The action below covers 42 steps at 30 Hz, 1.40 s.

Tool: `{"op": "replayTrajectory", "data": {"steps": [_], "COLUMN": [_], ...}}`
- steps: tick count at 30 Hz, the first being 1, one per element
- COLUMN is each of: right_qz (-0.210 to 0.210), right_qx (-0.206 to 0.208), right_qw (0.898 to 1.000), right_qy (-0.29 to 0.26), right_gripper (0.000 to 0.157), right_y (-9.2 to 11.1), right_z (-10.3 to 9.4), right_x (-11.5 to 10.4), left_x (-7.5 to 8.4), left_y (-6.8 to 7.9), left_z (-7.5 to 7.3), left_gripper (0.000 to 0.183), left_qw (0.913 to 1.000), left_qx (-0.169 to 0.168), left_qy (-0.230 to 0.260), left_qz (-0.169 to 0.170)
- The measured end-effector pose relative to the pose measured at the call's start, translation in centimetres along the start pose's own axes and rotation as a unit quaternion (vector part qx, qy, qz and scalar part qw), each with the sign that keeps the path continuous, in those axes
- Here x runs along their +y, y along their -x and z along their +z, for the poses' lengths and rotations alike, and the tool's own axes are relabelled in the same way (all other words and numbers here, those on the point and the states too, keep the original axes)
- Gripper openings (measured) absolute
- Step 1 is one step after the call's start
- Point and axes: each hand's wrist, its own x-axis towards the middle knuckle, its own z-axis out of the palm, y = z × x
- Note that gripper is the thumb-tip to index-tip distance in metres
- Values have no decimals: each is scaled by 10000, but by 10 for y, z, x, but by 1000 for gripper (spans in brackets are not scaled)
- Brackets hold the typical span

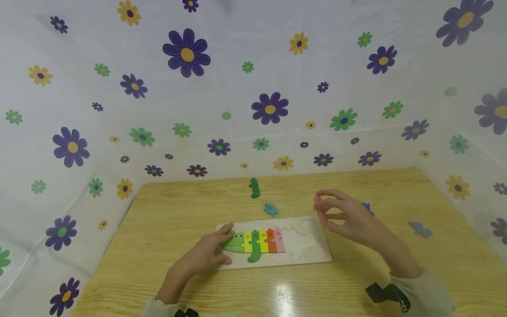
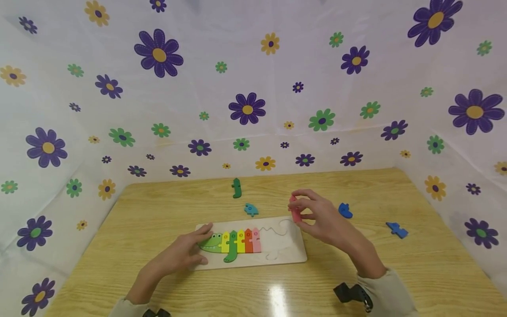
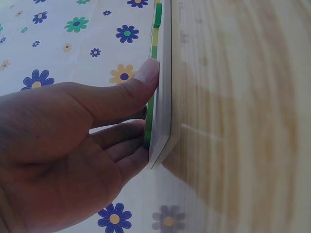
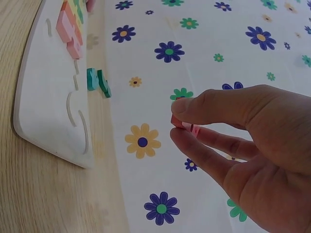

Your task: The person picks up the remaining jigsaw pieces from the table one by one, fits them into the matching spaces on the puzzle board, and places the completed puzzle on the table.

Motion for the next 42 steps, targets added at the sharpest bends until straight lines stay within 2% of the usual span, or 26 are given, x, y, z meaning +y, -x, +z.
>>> {"op": "replayTrajectory", "data": {"steps": [7,20,42], "right_qz": [209,367,388], "right_qx": [-75,-96,-271], "right_qw": [9997,9993,9989], "right_qy": [75,-36,-38], "right_gripper": [45,33,39], "right_y": [-1,-4,-4], "right_z": [3,12,21], "right_x": [-1,1,1], "left_x": [2,1,3], "left_y": [0,-1,0], "left_z": [0,0,0], "left_gripper": [70,70,71], "left_qw": [10000,10000,10000], "left_qx": [2,31,-7], "left_qy": [2,33,64], "left_qz": [-55,-41,-57]}}
